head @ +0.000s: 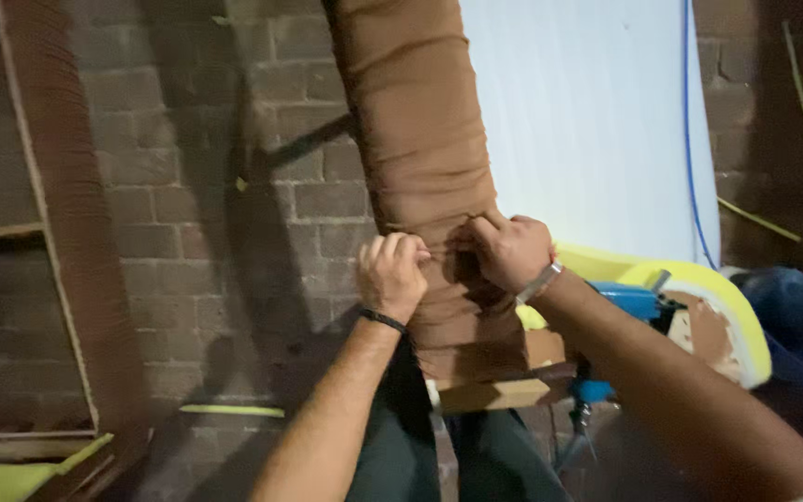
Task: The person staples brown fabric onto a wooden furniture frame using a pneumatic staple gun, then smooths and folds the fabric along the frame edges. The person also uses scissors to trim excess fabric and reloads the staple gun with a strip of staples.
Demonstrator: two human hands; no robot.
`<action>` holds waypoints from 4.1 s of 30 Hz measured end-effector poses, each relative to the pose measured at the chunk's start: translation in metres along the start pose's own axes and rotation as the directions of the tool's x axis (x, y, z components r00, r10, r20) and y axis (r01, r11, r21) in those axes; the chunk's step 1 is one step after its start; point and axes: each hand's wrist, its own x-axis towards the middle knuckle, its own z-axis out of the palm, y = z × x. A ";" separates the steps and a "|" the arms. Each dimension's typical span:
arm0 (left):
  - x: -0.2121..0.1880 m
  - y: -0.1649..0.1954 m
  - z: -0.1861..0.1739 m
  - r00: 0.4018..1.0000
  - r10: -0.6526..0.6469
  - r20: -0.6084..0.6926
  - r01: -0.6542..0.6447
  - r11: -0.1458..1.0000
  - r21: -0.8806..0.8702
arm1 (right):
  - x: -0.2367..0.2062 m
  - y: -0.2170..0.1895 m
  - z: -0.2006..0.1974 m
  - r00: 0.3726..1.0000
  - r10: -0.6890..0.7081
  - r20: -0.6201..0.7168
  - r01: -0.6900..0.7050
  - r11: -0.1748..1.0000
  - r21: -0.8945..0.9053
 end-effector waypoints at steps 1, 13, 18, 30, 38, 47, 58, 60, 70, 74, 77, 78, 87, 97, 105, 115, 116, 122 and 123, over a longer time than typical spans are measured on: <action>0.001 -0.001 -0.003 0.999 -0.034 0.000 0.034 0.997 -0.069 | 0.002 0.001 0.001 1.000 0.015 -0.004 -0.015 1.000 0.005; 0.033 -0.005 -0.022 0.997 0.006 -0.082 -0.006 1.000 0.002 | 0.019 0.017 -0.008 0.992 0.085 -0.097 -0.087 0.996 -0.024; 0.041 -0.017 -0.026 0.997 0.046 0.069 -0.043 0.998 -0.042 | 0.031 0.024 -0.020 0.986 0.015 0.164 -0.018 1.000 0.020; 0.082 -0.016 -0.008 0.994 0.054 -0.100 -0.054 0.999 0.004 | 0.071 0.025 0.005 0.992 0.007 -0.125 0.001 0.998 0.057; 0.086 -0.031 0.001 0.995 0.103 -0.009 -0.101 0.986 0.131 | 0.068 0.021 -0.013 0.992 -0.069 -0.103 0.073 0.997 0.040; 0.085 -0.032 0.000 0.992 0.121 -0.034 -0.120 0.993 0.007 | 0.075 0.021 0.003 0.992 -0.084 -0.090 0.083 0.996 -0.014; 0.095 -0.035 -0.013 0.997 -0.025 -0.076 0.017 0.994 -0.107 | 0.085 0.027 -0.032 0.987 0.075 -0.143 -0.048 0.982 0.182; 0.098 -0.029 -0.013 0.997 -0.018 -0.069 0.011 0.995 -0.102 | 0.094 0.021 -0.031 0.982 -0.004 -0.188 0.037 0.985 0.169; 0.111 -0.021 -0.001 0.999 0.000 -0.045 0.008 0.986 0.166 | 0.097 0.008 -0.020 0.972 0.006 -0.236 0.023 0.993 0.117; 0.119 -0.026 0.005 0.998 0.055 0.025 -0.059 0.956 0.288 | 0.102 0.007 -0.003 0.978 -0.042 -0.204 0.025 0.996 -0.089; 0.116 -0.029 0.006 0.992 0.074 0.102 -0.104 0.939 0.327 | 0.100 0.013 0.011 0.981 -0.077 -0.178 0.051 0.989 -0.142; 0.115 -0.030 0.006 0.992 0.079 0.103 -0.107 0.946 0.307 | 0.100 0.016 0.014 0.983 -0.086 -0.159 0.063 0.988 -0.144; 0.092 -0.008 -0.022 0.973 -0.229 -0.014 0.221 0.953 -0.206 | 0.099 -0.039 -0.069 0.793 0.567 0.225 -0.511 0.416 0.752; 0.097 0.047 -0.070 0.884 -0.424 0.197 0.437 0.597 -0.673 | 0.024 -0.036 -0.101 0.754 0.610 0.245 -0.120 -0.238 0.964; 0.122 0.122 -0.157 1.000 0.019 -0.005 -0.016 0.646 -0.764 | 0.026 -0.044 -0.131 0.626 0.767 0.140 -0.033 -0.153 0.988; 0.125 0.112 -0.156 0.998 0.070 -0.002 -0.059 0.826 -0.560 | 0.071 0.004 -0.063 0.906 0.423 0.018 -0.365 0.759 0.539; 0.129 0.104 -0.146 1.000 0.021 0.014 -0.012 0.880 -0.474 | 0.075 0.006 -0.059 0.948 0.314 -0.061 -0.261 0.871 0.416; 0.117 -0.002 -0.043 0.997 -0.050 0.065 0.050 0.999 0.000 | 0.091 0.011 -0.047 0.992 0.025 -0.128 -0.006 0.990 0.141; 0.108 -0.012 -0.031 0.997 -0.039 0.066 0.037 0.999 0.031 | 0.092 0.013 -0.046 0.991 0.002 -0.134 0.018 0.989 0.146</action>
